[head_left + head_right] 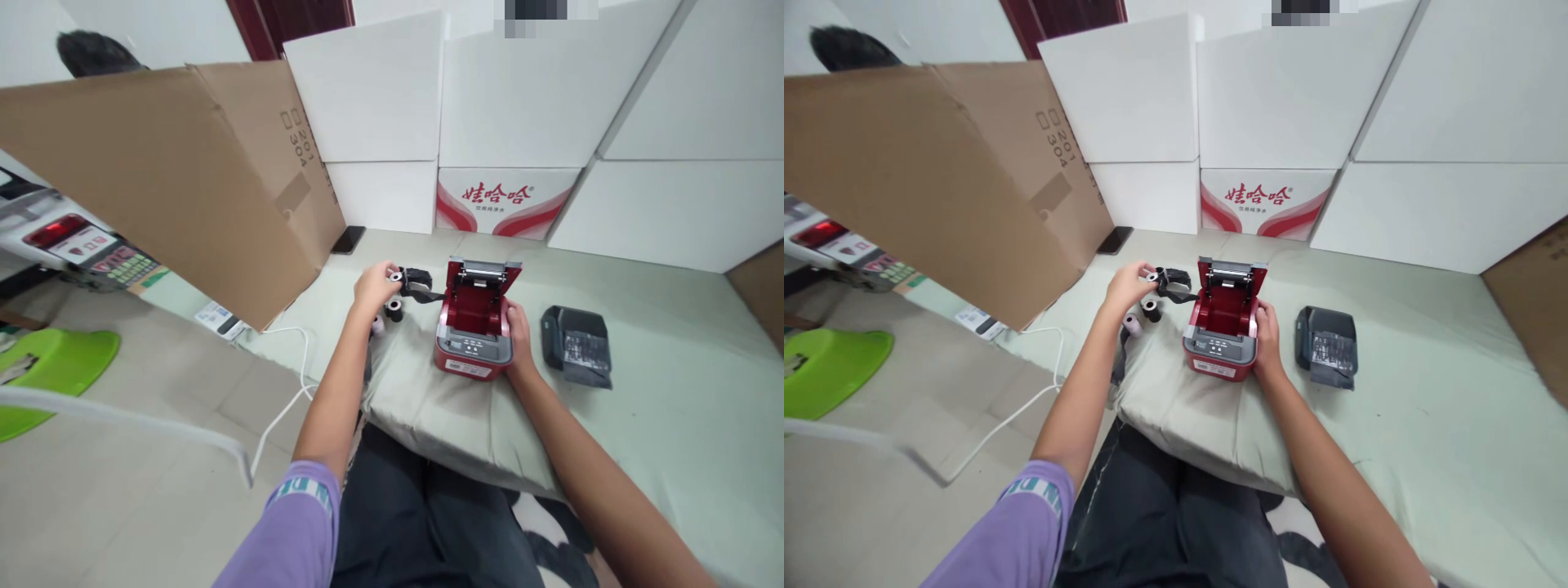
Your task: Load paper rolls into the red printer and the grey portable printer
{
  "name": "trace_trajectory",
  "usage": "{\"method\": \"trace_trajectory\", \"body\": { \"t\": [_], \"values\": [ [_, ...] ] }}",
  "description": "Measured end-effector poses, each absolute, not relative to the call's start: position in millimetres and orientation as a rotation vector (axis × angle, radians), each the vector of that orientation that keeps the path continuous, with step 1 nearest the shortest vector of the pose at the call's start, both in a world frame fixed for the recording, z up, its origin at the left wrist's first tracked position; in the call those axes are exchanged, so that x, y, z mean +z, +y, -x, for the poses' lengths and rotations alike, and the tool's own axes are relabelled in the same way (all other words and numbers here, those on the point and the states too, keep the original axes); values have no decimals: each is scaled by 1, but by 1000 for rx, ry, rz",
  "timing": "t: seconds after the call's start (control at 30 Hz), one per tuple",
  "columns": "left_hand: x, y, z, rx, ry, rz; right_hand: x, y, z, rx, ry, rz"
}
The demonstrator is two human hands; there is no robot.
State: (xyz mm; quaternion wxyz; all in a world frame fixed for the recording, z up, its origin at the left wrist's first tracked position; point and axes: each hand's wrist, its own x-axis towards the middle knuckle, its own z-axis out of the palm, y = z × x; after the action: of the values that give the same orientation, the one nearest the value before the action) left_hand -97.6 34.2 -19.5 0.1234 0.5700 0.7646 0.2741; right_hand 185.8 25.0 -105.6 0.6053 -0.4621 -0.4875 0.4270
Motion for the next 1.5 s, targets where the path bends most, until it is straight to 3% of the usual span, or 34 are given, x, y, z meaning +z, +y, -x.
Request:
{"method": "trace_trajectory", "body": {
  "t": [0.17, 0.5, 0.83, 1.0, 1.1, 1.17, 1.23, 1.33, 1.5],
  "values": [
    [-33, 38, 96, 585, 2313, -1629, -104, 24, -185, 993, -1126, 1058],
    [-13, 43, 98, 537, 2394, -1627, -108, 27, -185, 997, -1102, 1021],
    [-25, 86, 89, 373, 2373, -1677, -107, 26, -184, 1005, -1087, 1029],
    [-15, 82, 87, 937, 2307, -1686, -105, 25, -184, 985, -1106, 1050],
    [3, 63, 83, 1549, 1910, -1620, -104, 25, -184, 991, -1106, 1053],
    [17, 43, 77, 1742, 1521, -1497, -104, 25, -184, 995, -1106, 1047],
    [26, 22, 67, 1656, 1221, -1425, -105, 25, -184, 995, -1106, 1041],
    [26, 3, 45, 1234, 984, -1498, -107, 27, -184, 1003, -1105, 1035],
    [0, 14, 3, 762, 1105, -1858, -112, 30, -185, 1006, -1093, 1014]
  ]
}}
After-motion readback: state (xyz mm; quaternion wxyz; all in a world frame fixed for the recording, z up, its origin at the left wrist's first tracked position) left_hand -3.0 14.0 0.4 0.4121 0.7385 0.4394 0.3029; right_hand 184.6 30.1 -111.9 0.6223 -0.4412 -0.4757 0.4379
